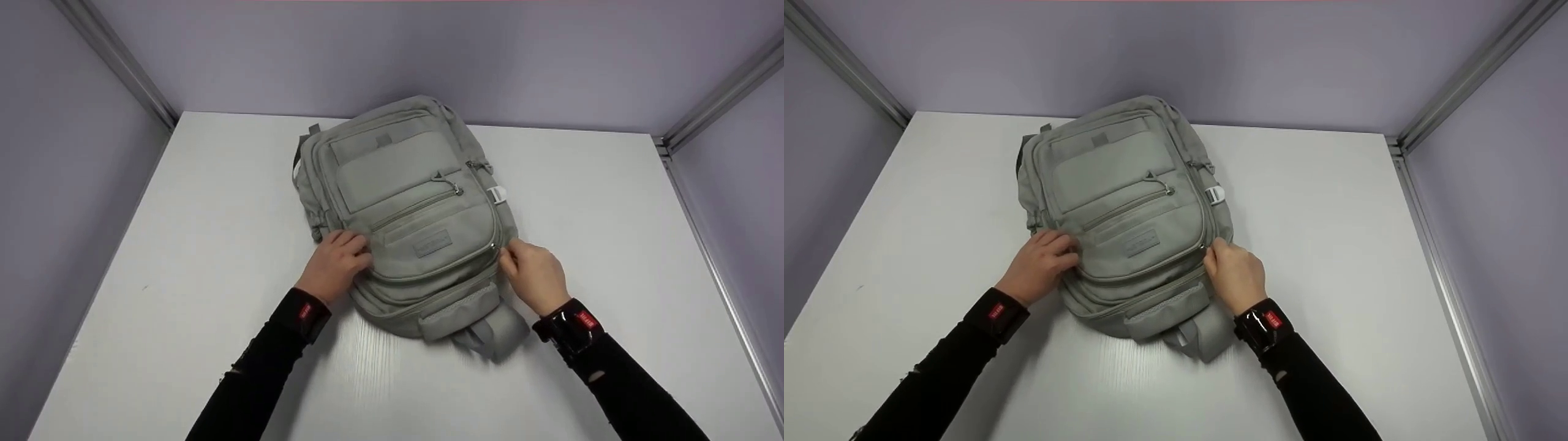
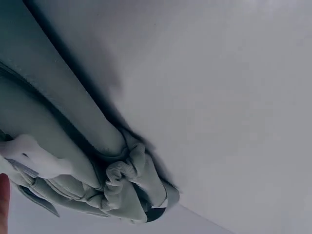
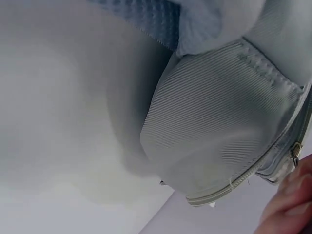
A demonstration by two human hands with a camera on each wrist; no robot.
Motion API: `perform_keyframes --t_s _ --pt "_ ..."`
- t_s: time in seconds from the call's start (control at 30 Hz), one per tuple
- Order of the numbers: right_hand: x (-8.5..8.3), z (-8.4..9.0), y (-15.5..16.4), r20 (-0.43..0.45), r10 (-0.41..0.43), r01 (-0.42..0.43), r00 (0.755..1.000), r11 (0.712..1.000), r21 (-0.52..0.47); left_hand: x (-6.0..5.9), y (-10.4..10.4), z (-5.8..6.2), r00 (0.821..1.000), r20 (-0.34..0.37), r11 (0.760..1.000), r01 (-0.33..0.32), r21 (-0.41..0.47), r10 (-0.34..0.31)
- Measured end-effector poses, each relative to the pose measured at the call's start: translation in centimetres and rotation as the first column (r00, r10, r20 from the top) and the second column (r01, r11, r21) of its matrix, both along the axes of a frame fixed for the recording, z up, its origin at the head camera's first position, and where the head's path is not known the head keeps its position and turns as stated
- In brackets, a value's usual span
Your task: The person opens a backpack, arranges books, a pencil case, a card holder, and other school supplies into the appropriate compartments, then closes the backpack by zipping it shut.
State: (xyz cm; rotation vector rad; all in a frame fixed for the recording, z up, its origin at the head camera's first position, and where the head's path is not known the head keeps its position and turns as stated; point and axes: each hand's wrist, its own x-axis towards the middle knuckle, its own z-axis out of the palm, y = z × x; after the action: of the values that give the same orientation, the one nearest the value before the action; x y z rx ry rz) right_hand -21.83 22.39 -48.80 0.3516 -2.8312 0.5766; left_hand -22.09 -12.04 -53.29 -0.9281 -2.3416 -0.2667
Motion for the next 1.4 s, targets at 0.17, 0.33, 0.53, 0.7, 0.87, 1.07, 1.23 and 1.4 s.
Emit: perform_keyframes --t_s 0.17,0.33,0.53,0.7,0.87,1.07,1.23,1.4 --pt "0.1 0.0 -0.1 0.018 -0.006 0.006 1.000 1.000 -0.008 2.0 2.7 2.8 0.956 0.249 0.988 -0.146 -0.047 0.153" --pt "0.2 -0.1 -0.2 0.025 -0.001 0.001 1.000 1.000 -0.013 3.9 7.3 5.1 0.928 0.296 0.974 -0.216 -0.069 0.227" --pt "0.2 0.0 -0.4 0.022 0.003 -0.003 1.000 1.000 -0.022 4.4 12.3 5.8 0.895 0.229 0.898 -0.301 -0.322 0.383" --pt "0.3 0.1 -0.4 0.030 0.004 -0.003 1.000 1.000 -0.028 4.0 14.3 4.6 0.876 0.079 0.807 -0.398 -0.437 0.475" --pt "0.4 0.2 -0.4 0.033 0.012 -0.011 0.999 0.999 -0.035 3.8 14.6 4.1 0.866 -0.003 0.755 -0.438 -0.489 0.501" --pt "-0.1 0.4 -0.1 0.014 0.031 -0.030 0.999 0.999 -0.024 3.4 14.4 4.6 0.883 0.001 0.756 -0.402 -0.516 0.470" --pt "-0.5 0.4 0.3 -0.022 0.051 -0.051 0.998 0.999 0.002 2.8 13.8 5.4 0.919 0.061 0.799 -0.306 -0.517 0.391" --pt "-1.0 0.5 0.6 -0.051 0.068 -0.068 0.996 0.998 0.013 2.8 12.7 6.1 0.937 0.157 0.865 -0.212 -0.454 0.312"
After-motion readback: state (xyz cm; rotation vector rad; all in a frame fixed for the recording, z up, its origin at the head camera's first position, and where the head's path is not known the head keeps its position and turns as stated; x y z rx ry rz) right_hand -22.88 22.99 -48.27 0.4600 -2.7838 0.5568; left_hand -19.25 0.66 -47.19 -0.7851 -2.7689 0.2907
